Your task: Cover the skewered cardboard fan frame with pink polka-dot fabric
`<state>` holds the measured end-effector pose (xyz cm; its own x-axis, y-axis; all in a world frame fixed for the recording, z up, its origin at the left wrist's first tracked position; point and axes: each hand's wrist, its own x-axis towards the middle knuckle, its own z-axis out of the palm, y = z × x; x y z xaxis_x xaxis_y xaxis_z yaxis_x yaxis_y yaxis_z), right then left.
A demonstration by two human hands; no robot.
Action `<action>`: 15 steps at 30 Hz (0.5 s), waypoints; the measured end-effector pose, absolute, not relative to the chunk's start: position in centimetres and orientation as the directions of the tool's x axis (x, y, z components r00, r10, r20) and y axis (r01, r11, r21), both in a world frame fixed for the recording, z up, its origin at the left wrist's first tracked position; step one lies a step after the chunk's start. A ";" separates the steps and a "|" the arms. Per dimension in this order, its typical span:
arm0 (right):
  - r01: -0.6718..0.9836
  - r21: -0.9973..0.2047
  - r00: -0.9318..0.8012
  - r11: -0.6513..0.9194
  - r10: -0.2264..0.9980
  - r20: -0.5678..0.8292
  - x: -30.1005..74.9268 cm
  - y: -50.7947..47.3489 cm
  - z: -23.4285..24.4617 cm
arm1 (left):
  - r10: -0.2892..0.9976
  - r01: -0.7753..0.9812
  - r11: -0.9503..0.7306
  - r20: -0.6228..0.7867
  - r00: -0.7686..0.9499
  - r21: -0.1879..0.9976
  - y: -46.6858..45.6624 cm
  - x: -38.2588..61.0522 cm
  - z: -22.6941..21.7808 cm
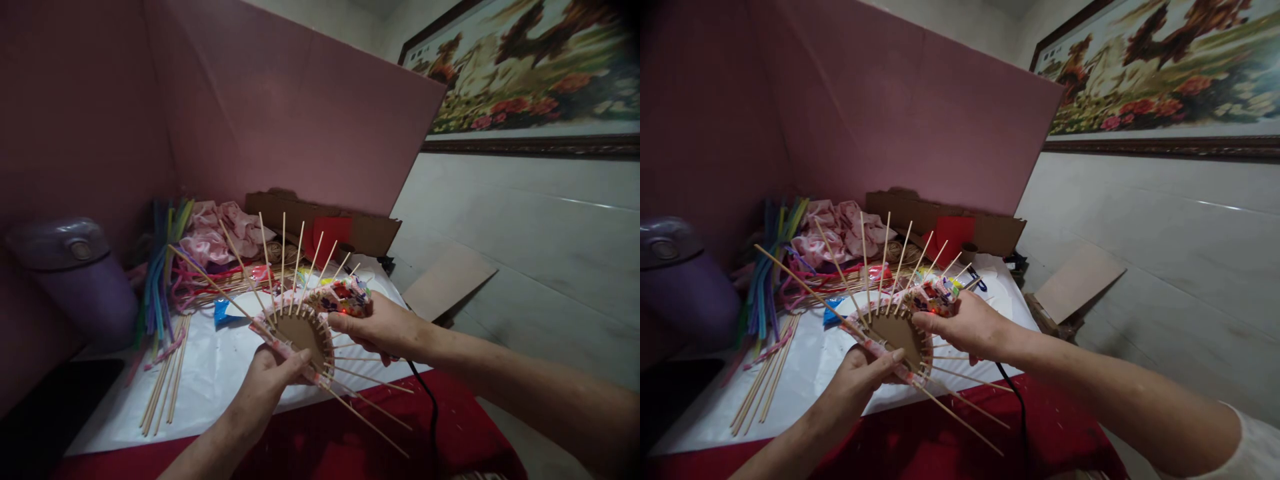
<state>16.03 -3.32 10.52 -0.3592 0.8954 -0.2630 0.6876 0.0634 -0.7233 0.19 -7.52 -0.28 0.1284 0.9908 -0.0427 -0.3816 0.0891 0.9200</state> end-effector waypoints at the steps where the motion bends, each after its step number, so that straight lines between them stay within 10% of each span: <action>1: 0.689 -0.722 -0.361 0.066 0.895 -0.263 16.0 -3.3 10.5 | 0.990 -0.380 0.091 -0.043 0.133 0.920 -7.5 0.2 -0.3; 15: 0.679 -0.731 -0.357 0.062 0.899 -0.255 15.8 -3.0 10.5 | 0.980 -0.365 0.115 -0.045 0.195 0.924 -7.1 -0.2 -0.8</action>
